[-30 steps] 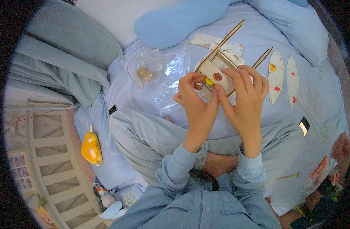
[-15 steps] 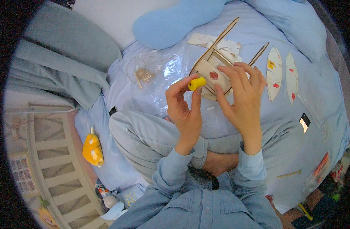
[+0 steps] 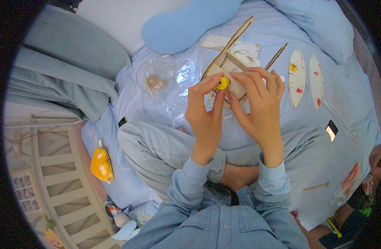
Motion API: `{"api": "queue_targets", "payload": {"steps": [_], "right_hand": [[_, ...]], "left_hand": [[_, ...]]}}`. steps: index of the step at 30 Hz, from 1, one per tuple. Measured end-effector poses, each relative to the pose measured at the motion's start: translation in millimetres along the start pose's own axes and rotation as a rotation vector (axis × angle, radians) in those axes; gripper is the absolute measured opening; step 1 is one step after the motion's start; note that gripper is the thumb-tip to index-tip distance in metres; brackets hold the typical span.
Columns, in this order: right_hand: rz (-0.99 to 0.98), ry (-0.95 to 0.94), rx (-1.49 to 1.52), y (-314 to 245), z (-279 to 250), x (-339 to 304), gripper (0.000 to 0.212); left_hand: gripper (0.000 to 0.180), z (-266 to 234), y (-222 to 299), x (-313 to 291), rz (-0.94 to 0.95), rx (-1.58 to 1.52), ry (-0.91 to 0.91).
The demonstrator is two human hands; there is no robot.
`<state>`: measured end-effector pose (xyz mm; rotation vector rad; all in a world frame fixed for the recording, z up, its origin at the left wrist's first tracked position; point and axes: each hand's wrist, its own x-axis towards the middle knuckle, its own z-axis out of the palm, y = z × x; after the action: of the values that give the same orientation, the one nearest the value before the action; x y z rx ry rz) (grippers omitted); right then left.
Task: The person assembles a wooden model kit on a bed, inserting small yellow components into a circular frame and attaching decorative paper sails. The person handles the frame, paper pieces, and small plastic parts by hand.
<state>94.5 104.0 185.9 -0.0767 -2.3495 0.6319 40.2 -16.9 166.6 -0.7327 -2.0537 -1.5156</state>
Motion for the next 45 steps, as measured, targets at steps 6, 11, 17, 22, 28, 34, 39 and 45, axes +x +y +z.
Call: {"api": "queue_targets", "payload": {"steps": [6,11,17,22,28,34,39,45], "right_hand": [[0.000,0.002,-0.006,0,0,0,0.038],[-0.005,-0.004,-0.016,1,0,1,0.038],[0.003,-0.011,-0.028,-2,2,0,0.038],[0.010,-0.026,-0.045,-4,-1,3,0.035],[-0.002,-0.010,-0.109,-9,-1,7,0.029],[-0.009,-0.056,-0.132,-17,0,11,0.019],[0.003,-0.064,-0.125,-20,-2,19,0.017],[0.070,-0.024,-0.150,-27,6,19,0.016]], "left_hand": [[0.026,-2,-1,4,0.115,0.120,-0.026],[0.026,-11,-5,6,0.142,0.198,-0.125],[0.021,-18,-6,12,0.194,0.368,-0.207],[0.023,-19,0,-1,-0.026,0.258,-0.138],[0.023,-14,-2,-8,-0.291,-0.001,-0.072],[0.030,-7,-7,-17,-0.359,-0.166,-0.098],[0.029,-3,-6,-20,-0.337,-0.220,-0.076],[0.026,-5,1,-17,-0.399,-0.263,-0.074]]}}
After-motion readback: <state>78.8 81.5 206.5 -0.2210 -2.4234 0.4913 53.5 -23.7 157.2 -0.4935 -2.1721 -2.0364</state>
